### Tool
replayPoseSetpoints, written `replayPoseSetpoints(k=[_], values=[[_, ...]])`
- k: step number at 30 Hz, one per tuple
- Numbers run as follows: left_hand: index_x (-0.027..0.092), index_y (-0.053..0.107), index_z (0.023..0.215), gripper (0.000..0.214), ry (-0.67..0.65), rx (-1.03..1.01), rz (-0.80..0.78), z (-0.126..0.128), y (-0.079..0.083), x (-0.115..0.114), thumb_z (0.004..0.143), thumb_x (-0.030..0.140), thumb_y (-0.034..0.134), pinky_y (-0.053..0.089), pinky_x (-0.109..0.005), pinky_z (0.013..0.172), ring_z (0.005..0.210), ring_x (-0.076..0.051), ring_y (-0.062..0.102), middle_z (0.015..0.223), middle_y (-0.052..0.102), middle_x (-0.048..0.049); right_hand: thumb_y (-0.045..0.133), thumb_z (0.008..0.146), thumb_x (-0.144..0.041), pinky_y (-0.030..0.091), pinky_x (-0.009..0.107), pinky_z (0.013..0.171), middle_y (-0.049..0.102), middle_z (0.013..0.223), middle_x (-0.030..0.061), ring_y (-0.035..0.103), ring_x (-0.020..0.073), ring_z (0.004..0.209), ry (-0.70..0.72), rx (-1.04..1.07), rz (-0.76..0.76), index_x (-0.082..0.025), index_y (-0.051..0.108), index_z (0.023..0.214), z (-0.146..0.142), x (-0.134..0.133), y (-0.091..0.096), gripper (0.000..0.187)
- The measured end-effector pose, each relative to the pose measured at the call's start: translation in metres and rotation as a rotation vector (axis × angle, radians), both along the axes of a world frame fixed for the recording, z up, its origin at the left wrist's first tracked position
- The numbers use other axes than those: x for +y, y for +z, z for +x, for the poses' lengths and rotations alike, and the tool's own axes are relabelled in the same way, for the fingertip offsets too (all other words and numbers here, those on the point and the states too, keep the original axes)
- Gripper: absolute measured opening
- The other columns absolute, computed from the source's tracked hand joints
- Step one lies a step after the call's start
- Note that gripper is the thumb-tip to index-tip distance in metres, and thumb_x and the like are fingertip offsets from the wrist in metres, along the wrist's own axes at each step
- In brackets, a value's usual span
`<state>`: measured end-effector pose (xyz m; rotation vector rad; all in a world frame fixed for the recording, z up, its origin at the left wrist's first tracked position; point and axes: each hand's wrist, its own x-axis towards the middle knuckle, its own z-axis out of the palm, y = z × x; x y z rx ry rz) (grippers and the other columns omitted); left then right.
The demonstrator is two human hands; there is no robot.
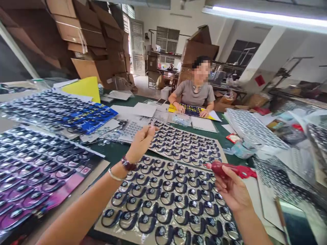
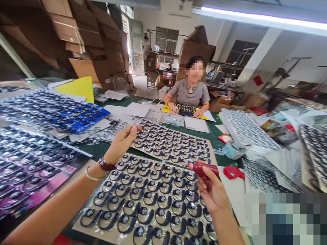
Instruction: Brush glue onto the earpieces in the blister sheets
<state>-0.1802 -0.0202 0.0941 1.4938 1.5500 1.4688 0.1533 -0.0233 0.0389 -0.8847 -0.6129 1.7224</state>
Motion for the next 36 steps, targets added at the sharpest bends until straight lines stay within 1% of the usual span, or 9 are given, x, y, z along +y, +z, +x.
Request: replayPoseSetpoints(k=[3, 6, 9, 13, 17, 21, 24, 28, 36], values=[[0.015, 0.055, 0.083, 0.046, 0.123, 0.140, 0.000, -0.035, -0.018, -0.031, 0.098, 0.050, 0.030, 0.038, -0.020, 0.053, 0.055, -0.009, 0.044, 0.061, 0.043, 0.0026, 0.070, 0.076, -0.038, 0.026, 0.012, 0.028, 0.043, 0.048, -0.0076, 0.027, 0.0019, 0.033, 0.153, 0.102, -0.062, -0.014, 0.065, 0.089, -0.047, 0.026, -0.005, 0.028], [0.016, 0.057, 0.091, 0.043, 0.136, 0.312, -0.019, -0.051, -0.033, -0.049, 0.100, 0.045, 0.026, 0.045, -0.026, 0.075, 0.082, -0.015, 0.056, 0.086, 0.057, -0.0042, 0.058, 0.081, -0.057, 0.022, 0.013, 0.025, 0.036, 0.045, -0.0082, 0.024, 0.0013, 0.028, 0.340, 0.156, -0.141, -0.014, 0.060, 0.069, -0.097, 0.047, -0.017, 0.045], [0.021, 0.056, 0.109, 0.032, 0.054, 0.494, -0.081, -0.063, -0.038, -0.061, 0.099, 0.039, 0.032, 0.046, -0.027, 0.075, 0.086, -0.017, 0.060, 0.103, 0.060, -0.0049, 0.052, 0.083, -0.062, 0.026, 0.014, 0.027, 0.042, 0.045, -0.0064, 0.029, 0.0019, 0.028, 0.454, 0.136, -0.137, -0.013, 0.060, 0.070, -0.143, 0.063, -0.028, 0.051], [0.023, 0.055, 0.112, 0.024, -0.141, 0.691, -0.104, -0.082, -0.041, -0.069, 0.098, 0.033, 0.038, 0.048, -0.026, 0.070, 0.078, -0.016, 0.064, 0.100, 0.064, -0.0024, 0.054, 0.079, -0.065, 0.030, 0.015, 0.029, 0.047, 0.045, -0.0049, 0.039, 0.0041, 0.030, 0.479, 0.081, -0.130, -0.014, 0.060, 0.067, -0.192, 0.076, -0.033, 0.053], [0.020, 0.055, 0.116, 0.025, -0.238, 0.815, -0.018, -0.100, -0.052, -0.073, 0.099, 0.028, 0.039, 0.050, -0.027, 0.074, 0.081, -0.016, 0.064, 0.097, 0.065, -0.0041, 0.064, 0.076, -0.057, 0.026, 0.013, 0.028, 0.047, 0.044, -0.0053, 0.035, 0.0018, 0.029, 0.478, -0.037, -0.114, -0.013, 0.056, 0.058, -0.230, 0.079, -0.034, 0.049], [0.017, 0.055, 0.118, 0.026, -0.234, 0.869, 0.098, -0.112, -0.065, -0.080, 0.099, 0.027, 0.041, 0.050, -0.032, 0.084, 0.098, -0.020, 0.063, 0.111, 0.064, -0.0074, 0.063, 0.078, -0.056, 0.024, 0.013, 0.026, 0.055, 0.047, -0.0011, 0.043, 0.0040, 0.029, 0.440, -0.164, -0.034, -0.012, 0.058, 0.060, -0.253, 0.081, -0.037, 0.048], [0.014, 0.056, 0.117, 0.024, -0.275, 0.898, 0.198, -0.117, -0.069, -0.081, 0.097, 0.017, 0.042, 0.050, -0.032, 0.082, 0.095, -0.017, 0.064, 0.110, 0.066, -0.0085, 0.059, 0.079, -0.058, 0.022, 0.012, 0.025, 0.057, 0.047, 0.0019, 0.048, 0.0063, 0.031, 0.427, -0.234, 0.029, -0.011, 0.060, 0.058, -0.261, 0.081, -0.040, 0.052], [0.011, 0.057, 0.113, 0.025, -0.288, 0.915, 0.324, -0.116, -0.070, -0.075, 0.094, 0.007, 0.041, 0.047, -0.035, 0.087, 0.094, -0.017, 0.064, 0.105, 0.068, -0.0083, 0.064, 0.078, -0.054, 0.023, 0.011, 0.026, 0.060, 0.048, 0.0032, 0.048, 0.0057, 0.031, 0.374, -0.319, 0.097, -0.011, 0.059, 0.058, -0.264, 0.076, -0.041, 0.047], [0.010, 0.057, 0.108, 0.020, -0.323, 0.918, 0.325, -0.113, -0.076, -0.066, 0.096, 0.010, 0.041, 0.044, -0.036, 0.091, 0.088, -0.016, 0.064, 0.098, 0.069, -0.0076, 0.067, 0.077, -0.050, 0.033, 0.013, 0.029, 0.063, 0.053, 0.0025, 0.047, 0.0056, 0.035, 0.361, -0.441, 0.234, -0.013, 0.063, 0.067, -0.267, 0.069, -0.047, 0.038]])
